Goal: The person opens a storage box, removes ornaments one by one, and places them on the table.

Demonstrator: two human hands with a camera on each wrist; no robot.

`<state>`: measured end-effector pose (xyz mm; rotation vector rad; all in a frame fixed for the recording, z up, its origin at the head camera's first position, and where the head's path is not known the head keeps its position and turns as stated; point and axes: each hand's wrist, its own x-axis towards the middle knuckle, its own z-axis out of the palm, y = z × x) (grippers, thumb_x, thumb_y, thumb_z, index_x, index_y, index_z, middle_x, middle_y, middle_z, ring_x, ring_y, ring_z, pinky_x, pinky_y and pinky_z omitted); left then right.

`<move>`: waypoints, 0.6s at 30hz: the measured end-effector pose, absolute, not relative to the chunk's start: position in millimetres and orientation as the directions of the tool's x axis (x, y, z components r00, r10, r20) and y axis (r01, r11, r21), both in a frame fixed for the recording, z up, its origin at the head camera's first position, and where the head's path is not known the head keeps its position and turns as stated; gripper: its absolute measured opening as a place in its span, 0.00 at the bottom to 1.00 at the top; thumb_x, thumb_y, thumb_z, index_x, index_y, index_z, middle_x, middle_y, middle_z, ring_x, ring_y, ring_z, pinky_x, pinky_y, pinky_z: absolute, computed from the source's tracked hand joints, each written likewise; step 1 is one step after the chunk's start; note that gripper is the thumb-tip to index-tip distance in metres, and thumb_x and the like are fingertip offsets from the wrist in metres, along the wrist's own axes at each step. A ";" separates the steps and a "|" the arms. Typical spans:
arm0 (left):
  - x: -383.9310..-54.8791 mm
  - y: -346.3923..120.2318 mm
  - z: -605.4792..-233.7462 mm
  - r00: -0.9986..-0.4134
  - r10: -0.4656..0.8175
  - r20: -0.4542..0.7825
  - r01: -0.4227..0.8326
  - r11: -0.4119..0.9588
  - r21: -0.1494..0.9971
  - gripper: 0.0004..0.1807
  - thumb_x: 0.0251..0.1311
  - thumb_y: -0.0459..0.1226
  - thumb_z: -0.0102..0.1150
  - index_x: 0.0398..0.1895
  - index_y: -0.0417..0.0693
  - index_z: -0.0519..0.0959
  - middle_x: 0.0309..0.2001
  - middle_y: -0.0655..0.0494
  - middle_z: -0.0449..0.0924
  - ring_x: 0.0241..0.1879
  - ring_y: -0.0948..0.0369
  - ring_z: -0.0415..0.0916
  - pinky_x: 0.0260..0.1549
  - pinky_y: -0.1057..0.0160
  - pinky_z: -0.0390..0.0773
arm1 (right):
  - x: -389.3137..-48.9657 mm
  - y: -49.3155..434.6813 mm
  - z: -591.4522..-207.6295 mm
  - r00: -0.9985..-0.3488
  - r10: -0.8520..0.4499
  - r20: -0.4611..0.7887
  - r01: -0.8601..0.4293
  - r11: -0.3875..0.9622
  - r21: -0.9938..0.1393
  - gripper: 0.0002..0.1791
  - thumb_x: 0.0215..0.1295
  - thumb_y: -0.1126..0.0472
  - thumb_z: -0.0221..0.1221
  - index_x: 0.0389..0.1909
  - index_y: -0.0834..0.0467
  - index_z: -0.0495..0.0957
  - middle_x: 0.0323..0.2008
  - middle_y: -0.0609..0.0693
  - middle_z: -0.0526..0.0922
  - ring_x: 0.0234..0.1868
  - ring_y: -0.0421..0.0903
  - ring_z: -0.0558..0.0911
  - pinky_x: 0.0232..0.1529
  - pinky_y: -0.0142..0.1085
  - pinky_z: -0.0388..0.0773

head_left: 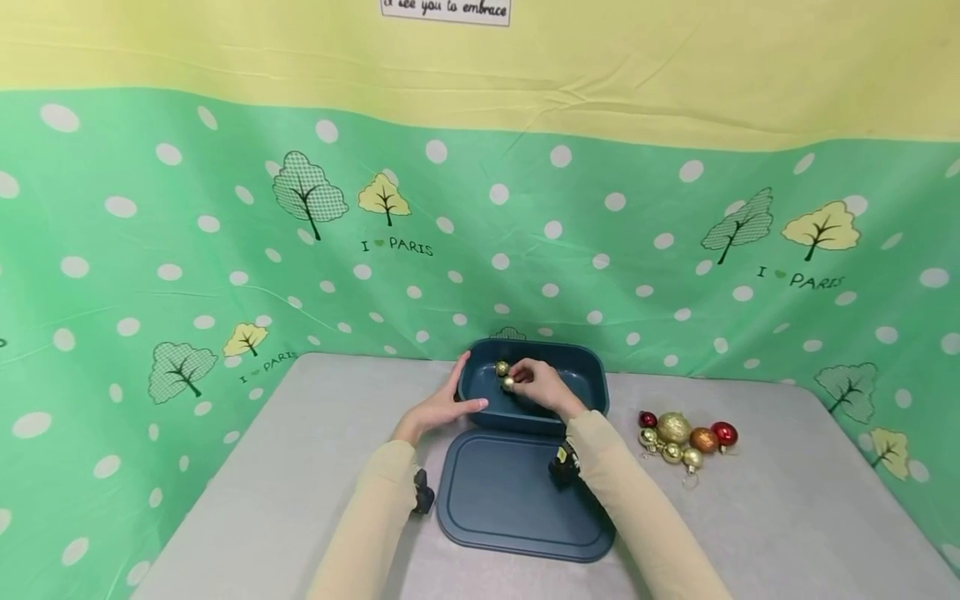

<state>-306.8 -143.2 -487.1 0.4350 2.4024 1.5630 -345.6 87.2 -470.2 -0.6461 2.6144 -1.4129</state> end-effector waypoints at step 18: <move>-300.0 -143.7 -468.3 -0.904 0.421 -0.078 0.099 0.384 0.918 0.54 0.64 0.41 0.59 0.77 0.49 0.28 0.76 0.43 0.23 0.72 0.40 0.30 0.66 0.38 0.44 | -311.9 102.0 -445.2 -0.901 -0.369 0.226 -0.360 0.349 -0.865 0.11 0.63 0.65 0.63 0.46 0.63 0.79 0.41 0.54 0.82 0.41 0.49 0.81 0.44 0.43 0.78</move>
